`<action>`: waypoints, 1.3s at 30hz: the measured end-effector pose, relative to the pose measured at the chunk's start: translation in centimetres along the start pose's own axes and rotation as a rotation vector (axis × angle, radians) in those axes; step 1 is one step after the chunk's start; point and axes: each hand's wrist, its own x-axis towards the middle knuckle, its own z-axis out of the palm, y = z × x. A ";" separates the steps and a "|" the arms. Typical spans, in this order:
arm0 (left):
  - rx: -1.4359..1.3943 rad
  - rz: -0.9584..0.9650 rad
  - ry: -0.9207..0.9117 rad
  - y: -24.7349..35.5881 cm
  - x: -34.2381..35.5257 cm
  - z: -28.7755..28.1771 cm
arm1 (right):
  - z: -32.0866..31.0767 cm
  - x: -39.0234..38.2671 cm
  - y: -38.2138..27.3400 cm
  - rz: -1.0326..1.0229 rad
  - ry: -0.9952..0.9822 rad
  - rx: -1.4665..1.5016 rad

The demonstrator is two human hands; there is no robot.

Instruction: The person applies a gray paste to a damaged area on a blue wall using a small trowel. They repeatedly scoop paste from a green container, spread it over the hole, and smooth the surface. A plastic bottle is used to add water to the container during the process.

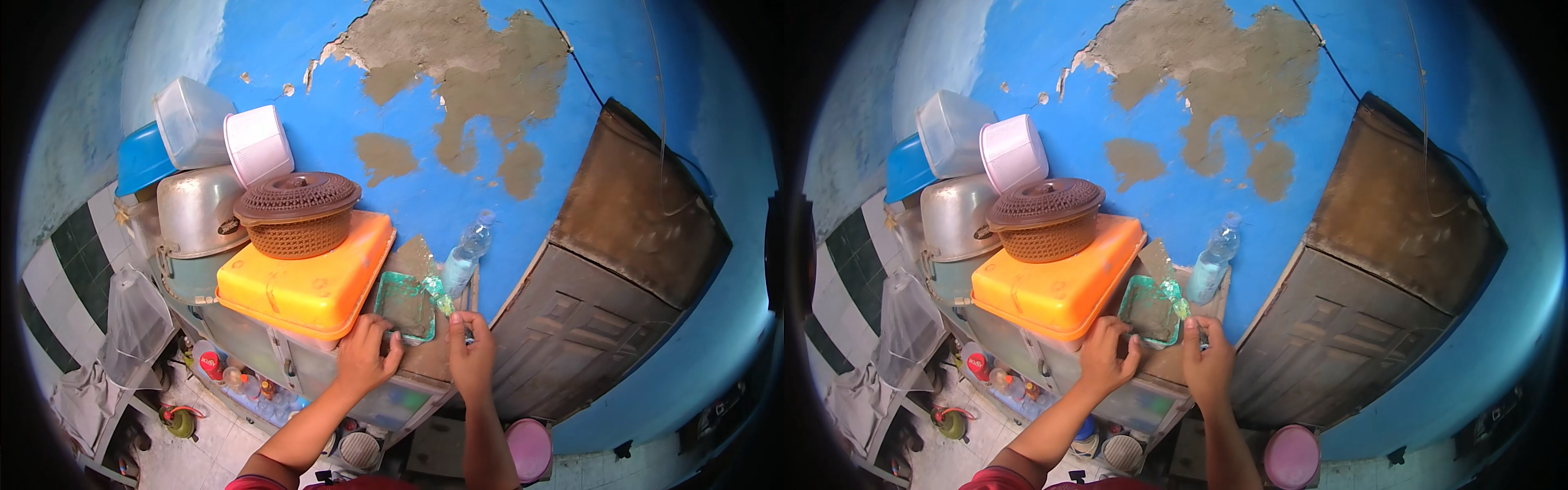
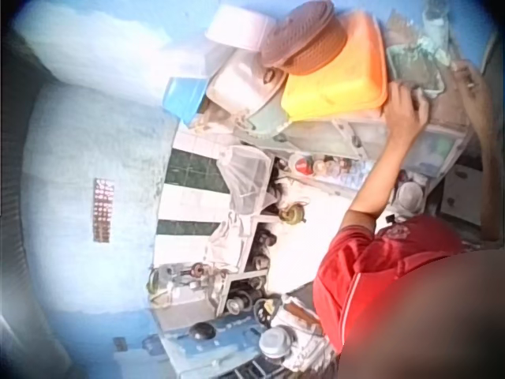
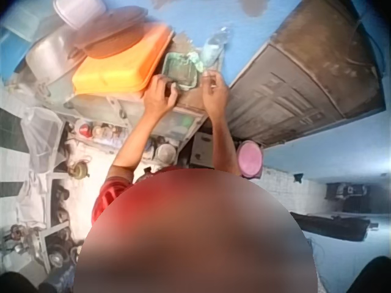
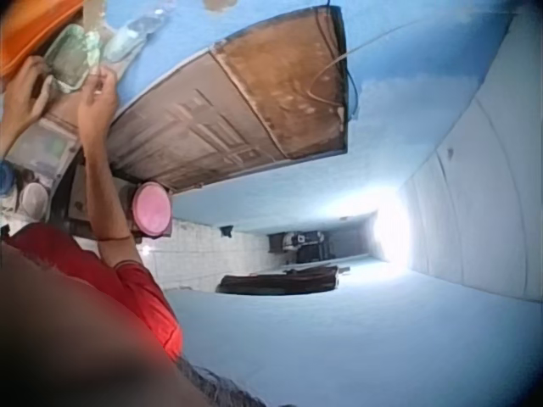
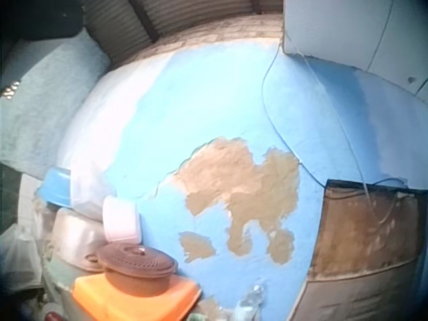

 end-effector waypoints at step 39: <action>0.091 -0.105 -0.077 -0.2 -0.5 0.2 | -4.4 4.8 -2.8 -0.465 -0.357 -0.663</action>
